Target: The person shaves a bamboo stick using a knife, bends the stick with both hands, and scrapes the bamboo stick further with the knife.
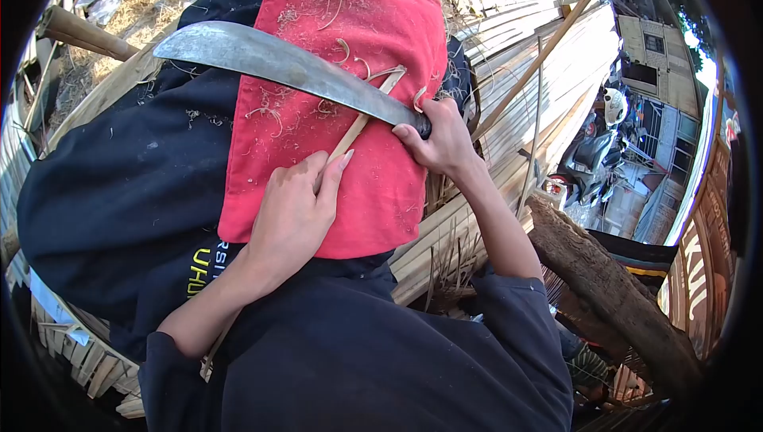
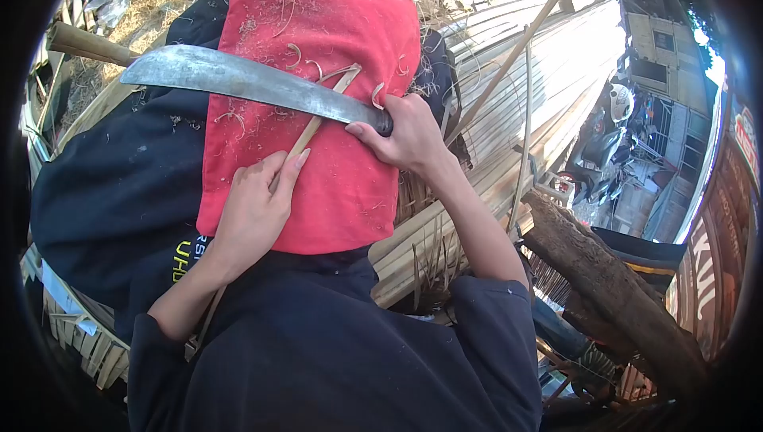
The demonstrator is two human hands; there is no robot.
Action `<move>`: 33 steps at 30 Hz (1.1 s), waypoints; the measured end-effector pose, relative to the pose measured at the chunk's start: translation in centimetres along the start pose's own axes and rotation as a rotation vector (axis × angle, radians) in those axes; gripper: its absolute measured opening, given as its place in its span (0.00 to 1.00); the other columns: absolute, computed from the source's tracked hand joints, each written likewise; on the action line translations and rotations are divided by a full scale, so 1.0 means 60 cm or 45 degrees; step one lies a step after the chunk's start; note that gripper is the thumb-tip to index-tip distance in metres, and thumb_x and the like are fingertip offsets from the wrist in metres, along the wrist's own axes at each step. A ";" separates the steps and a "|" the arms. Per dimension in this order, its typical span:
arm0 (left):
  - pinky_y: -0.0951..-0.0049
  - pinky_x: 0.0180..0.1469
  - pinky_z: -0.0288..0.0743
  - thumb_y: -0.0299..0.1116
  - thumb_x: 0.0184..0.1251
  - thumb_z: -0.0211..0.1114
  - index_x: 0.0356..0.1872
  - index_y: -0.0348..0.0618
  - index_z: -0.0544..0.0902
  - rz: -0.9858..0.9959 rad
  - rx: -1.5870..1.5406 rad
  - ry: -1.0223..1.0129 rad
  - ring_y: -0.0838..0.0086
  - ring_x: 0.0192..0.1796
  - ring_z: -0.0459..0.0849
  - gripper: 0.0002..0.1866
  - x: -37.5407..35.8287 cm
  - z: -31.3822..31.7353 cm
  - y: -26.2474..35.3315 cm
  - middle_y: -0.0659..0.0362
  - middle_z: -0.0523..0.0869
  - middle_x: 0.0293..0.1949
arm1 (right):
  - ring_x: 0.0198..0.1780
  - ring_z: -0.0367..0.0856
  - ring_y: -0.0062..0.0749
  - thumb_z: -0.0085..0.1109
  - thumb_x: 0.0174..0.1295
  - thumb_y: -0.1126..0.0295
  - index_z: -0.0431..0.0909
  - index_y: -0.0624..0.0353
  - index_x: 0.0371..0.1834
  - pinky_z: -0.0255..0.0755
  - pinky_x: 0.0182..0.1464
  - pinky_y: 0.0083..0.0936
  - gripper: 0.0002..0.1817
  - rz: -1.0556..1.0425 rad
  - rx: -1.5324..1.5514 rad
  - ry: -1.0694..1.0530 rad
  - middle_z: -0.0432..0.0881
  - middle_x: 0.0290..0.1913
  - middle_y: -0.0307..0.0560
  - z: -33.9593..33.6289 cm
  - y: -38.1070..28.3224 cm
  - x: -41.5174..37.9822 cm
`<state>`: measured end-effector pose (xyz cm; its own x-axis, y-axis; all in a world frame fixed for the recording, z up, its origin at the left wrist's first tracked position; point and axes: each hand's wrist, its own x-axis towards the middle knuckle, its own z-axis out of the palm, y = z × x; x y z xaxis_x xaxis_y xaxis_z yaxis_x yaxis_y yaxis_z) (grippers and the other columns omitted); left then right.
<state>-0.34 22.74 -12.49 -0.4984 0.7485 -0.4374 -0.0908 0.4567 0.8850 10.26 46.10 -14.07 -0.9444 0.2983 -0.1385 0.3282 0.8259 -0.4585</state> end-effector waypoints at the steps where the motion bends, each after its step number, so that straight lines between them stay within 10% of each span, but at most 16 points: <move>1: 0.63 0.31 0.64 0.39 0.80 0.52 0.32 0.30 0.76 -0.050 -0.030 -0.027 0.68 0.21 0.69 0.20 0.004 -0.002 0.003 0.49 0.72 0.18 | 0.34 0.69 0.55 0.60 0.58 0.35 0.71 0.68 0.25 0.64 0.41 0.44 0.37 0.064 0.066 -0.052 0.70 0.26 0.64 0.000 -0.003 -0.001; 10: 0.74 0.23 0.55 0.49 0.83 0.45 0.27 0.42 0.70 -0.152 -0.466 -0.355 0.85 0.20 0.59 0.25 0.039 0.004 -0.040 0.70 0.62 0.18 | 0.25 0.71 0.57 0.72 0.49 0.40 0.75 0.66 0.23 0.65 0.32 0.43 0.34 -0.100 -0.127 -0.023 0.71 0.18 0.59 0.000 0.007 0.008; 13: 0.65 0.29 0.63 0.47 0.83 0.43 0.24 0.36 0.71 -0.341 -0.498 -0.446 0.75 0.21 0.65 0.28 0.034 -0.017 -0.032 0.60 0.68 0.17 | 0.26 0.72 0.58 0.72 0.49 0.41 0.77 0.67 0.25 0.66 0.33 0.43 0.33 -0.093 -0.124 0.004 0.72 0.19 0.61 0.006 0.007 0.010; 22: 0.82 0.16 0.46 0.54 0.82 0.43 0.24 0.51 0.64 -0.685 -1.030 -0.622 0.90 0.17 0.54 0.25 -0.076 -0.074 -0.041 0.74 0.57 0.17 | 0.31 0.72 0.63 0.61 0.61 0.42 0.79 0.67 0.29 0.66 0.40 0.46 0.30 0.029 -0.026 -0.049 0.75 0.23 0.65 0.006 0.007 0.021; 33: 0.56 0.30 0.65 0.47 0.83 0.42 0.22 0.28 0.70 -0.100 -0.332 -0.260 0.65 0.20 0.68 0.32 0.026 0.003 -0.013 0.47 0.68 0.16 | 0.32 0.70 0.58 0.64 0.57 0.39 0.75 0.67 0.27 0.65 0.41 0.44 0.33 -0.068 -0.079 0.010 0.73 0.26 0.63 0.010 0.024 -0.004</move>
<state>-0.88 23.65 -13.91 -0.3008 0.8088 -0.5053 -0.3526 0.3980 0.8469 10.94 46.95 -15.25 -0.9605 0.2565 -0.1080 0.2781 0.8688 -0.4097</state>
